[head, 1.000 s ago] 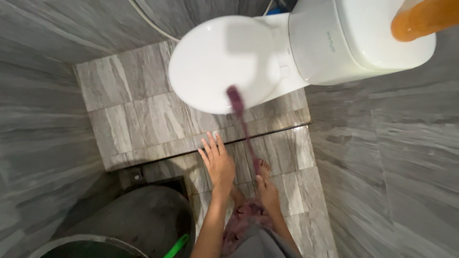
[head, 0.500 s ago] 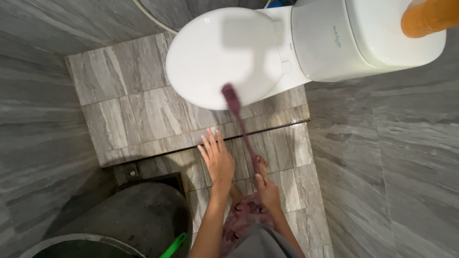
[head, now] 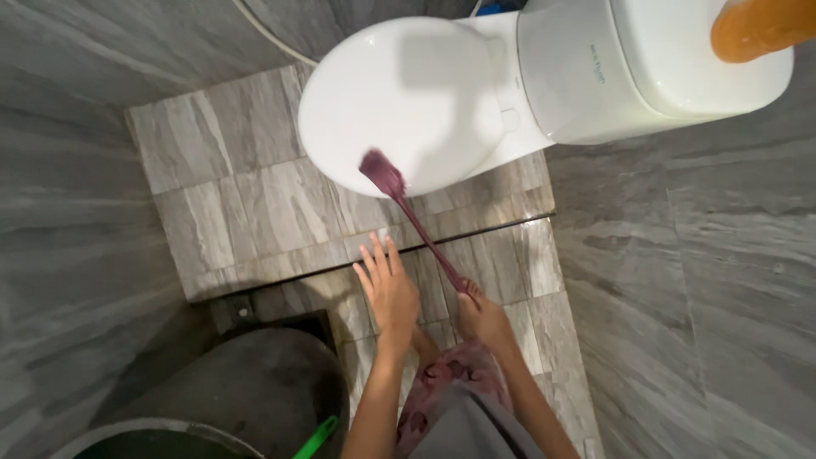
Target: The person scrubs the exterior and interior of a toilet using a long-handled brush, pours cleaning liquid from a bottle onto the toilet, and rinses the area by scooping water from a basin with a plastic dipper.
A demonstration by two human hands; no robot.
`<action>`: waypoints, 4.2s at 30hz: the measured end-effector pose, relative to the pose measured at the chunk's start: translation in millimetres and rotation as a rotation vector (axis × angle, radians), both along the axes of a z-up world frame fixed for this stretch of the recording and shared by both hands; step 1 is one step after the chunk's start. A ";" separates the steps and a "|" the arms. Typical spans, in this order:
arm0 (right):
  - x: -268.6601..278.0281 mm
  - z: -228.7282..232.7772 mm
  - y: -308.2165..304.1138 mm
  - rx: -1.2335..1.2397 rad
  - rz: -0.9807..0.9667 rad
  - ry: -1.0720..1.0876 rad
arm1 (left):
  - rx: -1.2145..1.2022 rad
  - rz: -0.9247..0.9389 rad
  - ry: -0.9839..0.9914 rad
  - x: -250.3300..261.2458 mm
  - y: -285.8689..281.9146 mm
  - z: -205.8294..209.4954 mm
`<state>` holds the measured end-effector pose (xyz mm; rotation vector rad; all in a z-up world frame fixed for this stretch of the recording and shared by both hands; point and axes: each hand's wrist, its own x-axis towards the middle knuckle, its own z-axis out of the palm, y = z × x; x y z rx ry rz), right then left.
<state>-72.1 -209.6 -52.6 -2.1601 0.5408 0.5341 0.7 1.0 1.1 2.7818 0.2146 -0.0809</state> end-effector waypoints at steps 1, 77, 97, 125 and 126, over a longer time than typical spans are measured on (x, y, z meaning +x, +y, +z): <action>5.2 -2.3 -9.4 -0.003 0.042 0.014 | 0.000 -0.014 -0.011 3.0 2.7 0.4; 195.0 -61.7 -54.0 0.429 -0.289 0.187 | -0.095 -0.147 0.131 92.5 -112.2 -8.8; 157.5 -65.5 -36.4 0.153 0.193 -0.312 | -0.181 0.078 0.106 134.7 -85.5 9.0; 237.0 -2.5 37.1 0.575 -0.385 0.236 | -0.122 0.255 0.131 109.7 -45.9 -6.3; 235.6 -1.0 46.6 0.508 -0.269 0.249 | -0.181 0.276 0.110 104.4 -41.7 -6.6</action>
